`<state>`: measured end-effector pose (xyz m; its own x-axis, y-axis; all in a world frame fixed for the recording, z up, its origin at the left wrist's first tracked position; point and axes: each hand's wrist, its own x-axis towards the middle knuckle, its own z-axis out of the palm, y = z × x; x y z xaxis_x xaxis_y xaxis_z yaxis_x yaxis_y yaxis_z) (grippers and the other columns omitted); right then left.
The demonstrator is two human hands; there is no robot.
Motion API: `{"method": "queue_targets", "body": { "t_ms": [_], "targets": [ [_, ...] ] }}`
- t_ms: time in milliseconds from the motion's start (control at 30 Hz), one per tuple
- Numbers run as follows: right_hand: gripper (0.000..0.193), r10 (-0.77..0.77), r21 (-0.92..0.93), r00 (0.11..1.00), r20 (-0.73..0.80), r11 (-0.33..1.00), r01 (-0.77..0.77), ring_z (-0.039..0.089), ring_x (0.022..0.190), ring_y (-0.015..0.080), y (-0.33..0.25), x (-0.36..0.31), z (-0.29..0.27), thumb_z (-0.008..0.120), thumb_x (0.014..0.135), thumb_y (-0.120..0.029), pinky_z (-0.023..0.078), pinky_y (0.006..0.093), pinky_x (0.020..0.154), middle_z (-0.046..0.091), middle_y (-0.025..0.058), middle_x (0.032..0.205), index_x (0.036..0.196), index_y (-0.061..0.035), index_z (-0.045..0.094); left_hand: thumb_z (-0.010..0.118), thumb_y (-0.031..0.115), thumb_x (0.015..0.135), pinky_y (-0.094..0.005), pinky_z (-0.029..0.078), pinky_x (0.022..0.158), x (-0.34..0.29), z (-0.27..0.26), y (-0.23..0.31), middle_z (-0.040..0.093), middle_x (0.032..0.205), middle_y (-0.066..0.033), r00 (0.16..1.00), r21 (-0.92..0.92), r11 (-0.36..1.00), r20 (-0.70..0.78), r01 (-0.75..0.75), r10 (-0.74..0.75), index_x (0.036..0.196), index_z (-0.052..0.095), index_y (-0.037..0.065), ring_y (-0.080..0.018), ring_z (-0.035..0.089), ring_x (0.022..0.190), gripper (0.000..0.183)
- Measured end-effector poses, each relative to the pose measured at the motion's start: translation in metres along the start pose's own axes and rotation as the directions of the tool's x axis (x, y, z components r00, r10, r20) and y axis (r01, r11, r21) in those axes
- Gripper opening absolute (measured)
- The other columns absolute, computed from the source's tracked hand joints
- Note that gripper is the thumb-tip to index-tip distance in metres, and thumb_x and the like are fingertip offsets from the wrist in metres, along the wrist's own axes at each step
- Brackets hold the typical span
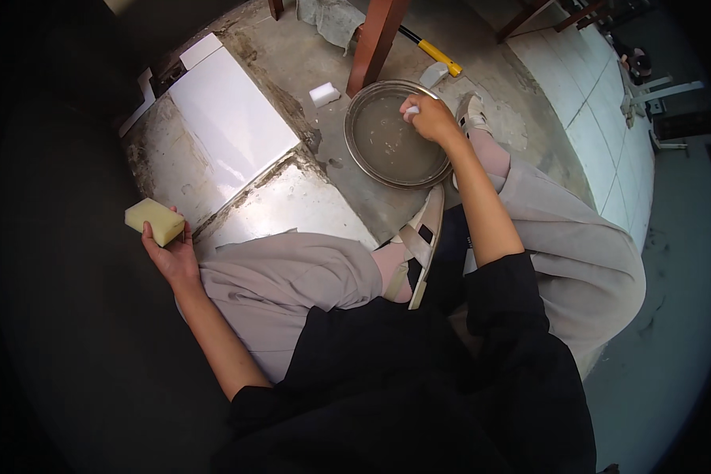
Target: The person applies grout or adhesive to gaps in floor tiles using a small scraper and a sponge. They dip the scraper and sponge into a metal container of water, clean the tile surfaces, and press white material into the crevices.
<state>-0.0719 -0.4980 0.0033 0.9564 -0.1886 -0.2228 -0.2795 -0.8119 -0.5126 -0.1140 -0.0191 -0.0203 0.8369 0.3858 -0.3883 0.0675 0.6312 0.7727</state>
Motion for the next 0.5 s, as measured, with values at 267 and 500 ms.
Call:
{"method": "queue_targets", "body": {
  "t_ms": [267,500],
  "targets": [
    [0.025,-0.144,-0.278,0.943,0.301,0.933,0.231,0.062,0.092,0.0305,-0.013,0.009,-0.004,0.057,0.073,0.000,0.047,0.0388,0.076,0.066,0.0143,0.095,0.096,-0.0080,0.062,0.061,0.041,0.086,-0.0359,0.042,0.091,0.007,-0.004,0.004,0.054,0.122,-0.0192,0.999,-0.004,1.000,0.047,-0.006,0.006,0.132,0.039,0.010,-0.0238,0.054,0.105,0.059],
    [0.027,-0.176,-0.242,0.934,0.311,0.936,0.257,0.061,0.101,0.0347,-0.008,0.006,0.013,0.052,0.076,-0.002,0.047,0.0419,0.084,0.065,0.0185,0.103,0.099,-0.0073,0.065,0.061,0.040,0.086,-0.0366,0.043,0.091,0.008,-0.004,0.003,0.053,0.123,-0.0201,0.999,-0.002,1.000,0.050,0.002,-0.002,0.132,0.039,0.009,-0.0252,0.054,0.106,0.059]
  ]
}}
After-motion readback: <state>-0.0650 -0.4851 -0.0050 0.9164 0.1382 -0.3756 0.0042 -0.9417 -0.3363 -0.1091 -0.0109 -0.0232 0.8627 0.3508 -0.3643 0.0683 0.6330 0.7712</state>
